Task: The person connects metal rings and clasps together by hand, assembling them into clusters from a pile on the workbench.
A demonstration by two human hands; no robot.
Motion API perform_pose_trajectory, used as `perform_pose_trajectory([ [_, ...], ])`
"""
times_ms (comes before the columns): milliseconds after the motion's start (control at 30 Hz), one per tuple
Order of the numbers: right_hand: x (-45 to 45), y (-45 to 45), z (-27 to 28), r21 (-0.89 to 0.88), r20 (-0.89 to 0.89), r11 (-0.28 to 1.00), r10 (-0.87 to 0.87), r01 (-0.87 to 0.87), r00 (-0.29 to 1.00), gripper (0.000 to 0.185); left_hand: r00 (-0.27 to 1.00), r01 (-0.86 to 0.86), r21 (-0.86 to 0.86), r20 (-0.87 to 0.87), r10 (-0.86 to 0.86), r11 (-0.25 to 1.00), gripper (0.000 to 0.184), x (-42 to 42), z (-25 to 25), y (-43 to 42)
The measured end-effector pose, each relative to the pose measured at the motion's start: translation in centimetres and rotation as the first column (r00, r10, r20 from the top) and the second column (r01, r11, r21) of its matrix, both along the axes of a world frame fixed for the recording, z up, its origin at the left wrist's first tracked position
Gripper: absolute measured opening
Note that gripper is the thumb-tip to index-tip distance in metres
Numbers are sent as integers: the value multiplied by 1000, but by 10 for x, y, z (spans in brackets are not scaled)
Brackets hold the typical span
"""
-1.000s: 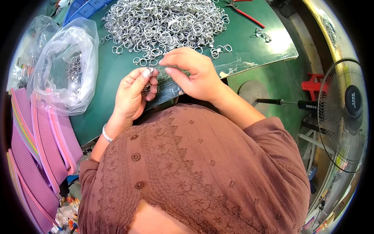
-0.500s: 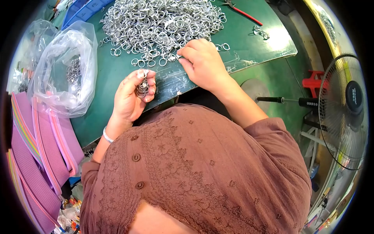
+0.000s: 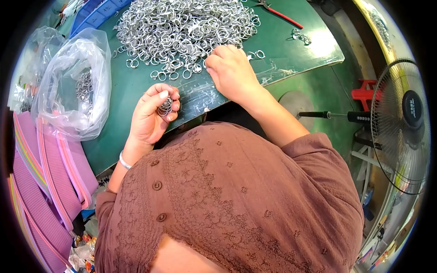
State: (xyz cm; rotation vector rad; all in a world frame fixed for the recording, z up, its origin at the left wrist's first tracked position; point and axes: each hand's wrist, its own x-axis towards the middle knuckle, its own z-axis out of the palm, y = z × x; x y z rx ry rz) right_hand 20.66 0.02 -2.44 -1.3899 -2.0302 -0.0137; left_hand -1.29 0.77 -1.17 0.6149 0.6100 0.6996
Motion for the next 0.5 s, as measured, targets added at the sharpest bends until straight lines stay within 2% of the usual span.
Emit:
perform_pose_trajectory([
  [100, 0, 0, 2, -16, -78, 1000, 22, -23, 997, 8, 999, -9, 2, -45, 9, 1000, 12, 3, 4, -2],
  [200, 1, -5, 11, -188, -386, 968, 80, -164, 919, 7, 992, -19, 13, -121, 21, 1000, 14, 5, 10, -3],
  [300, -6, -10, 20, -331, -792, 847, -10, -415, 611, 5, 985, -14, 41, -174, 21, 999, 16, 9, 15, -4],
  [400, -15, -11, 23, -285, -924, 774, -64, -566, 378, 7, 982, -12, 79, -187, 26, 997, 17, 12, 18, -5],
  [500, -19, -11, 19, -278, -939, 731, -70, -623, 337, 9, 981, -7, 107, -194, 28, 994, 16, 14, 21, -5],
])
